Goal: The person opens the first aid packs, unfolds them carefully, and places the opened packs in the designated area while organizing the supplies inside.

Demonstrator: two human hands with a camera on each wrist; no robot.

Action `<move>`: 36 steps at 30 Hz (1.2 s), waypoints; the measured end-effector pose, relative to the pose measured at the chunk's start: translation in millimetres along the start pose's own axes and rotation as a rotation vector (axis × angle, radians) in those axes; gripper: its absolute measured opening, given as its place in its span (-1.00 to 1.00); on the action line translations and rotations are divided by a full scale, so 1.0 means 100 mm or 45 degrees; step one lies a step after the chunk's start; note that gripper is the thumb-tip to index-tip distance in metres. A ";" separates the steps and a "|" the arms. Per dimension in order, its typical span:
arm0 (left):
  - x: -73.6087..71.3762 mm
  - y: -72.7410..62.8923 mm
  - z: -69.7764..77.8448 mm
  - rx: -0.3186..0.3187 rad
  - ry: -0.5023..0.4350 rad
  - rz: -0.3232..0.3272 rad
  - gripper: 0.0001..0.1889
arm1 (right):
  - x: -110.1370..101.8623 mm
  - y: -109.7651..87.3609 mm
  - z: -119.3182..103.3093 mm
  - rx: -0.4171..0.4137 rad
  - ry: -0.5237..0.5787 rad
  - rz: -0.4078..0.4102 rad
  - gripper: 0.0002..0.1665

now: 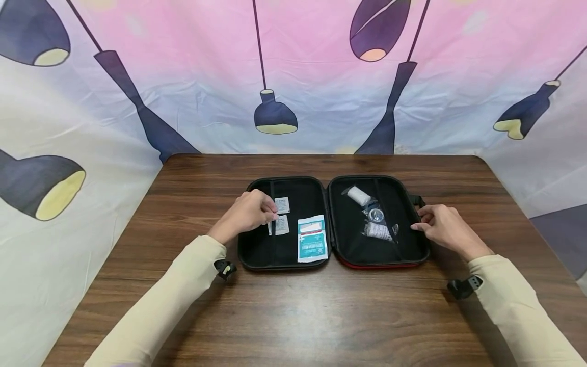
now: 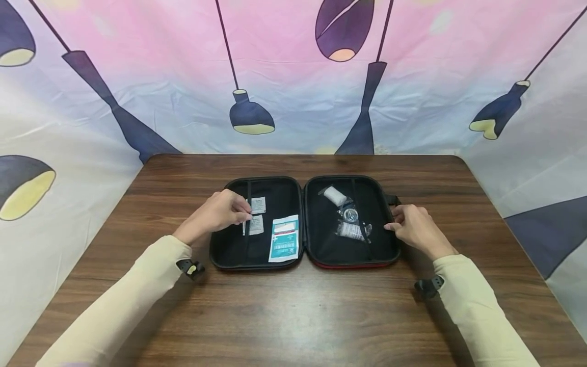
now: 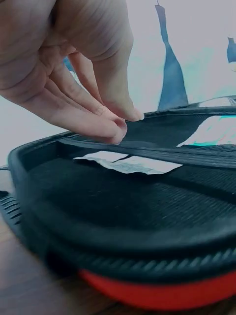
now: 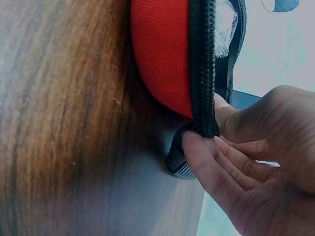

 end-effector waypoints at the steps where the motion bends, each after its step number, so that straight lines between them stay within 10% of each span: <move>1: 0.02 0.02 0.02 0.012 -0.003 -0.017 -0.84 | 0.00 0.00 0.00 0.000 0.000 -0.001 -0.49; 12: 0.26 0.27 0.22 0.075 0.129 -0.189 -0.80 | 0.02 0.00 0.01 0.001 0.010 -0.005 -0.50; 36: 0.40 0.34 0.40 0.168 0.211 -0.193 -0.83 | 0.01 -0.01 0.01 0.027 0.038 -0.004 -0.49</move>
Point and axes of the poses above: each hand's wrist, its own y-axis towards the middle knuckle, its own x-axis out of the palm, z = x × y, the point moved 4 cm from there along y, towards the middle knuckle, and after that the axes turned 6 degrees about -z, right-handed, at the moved point
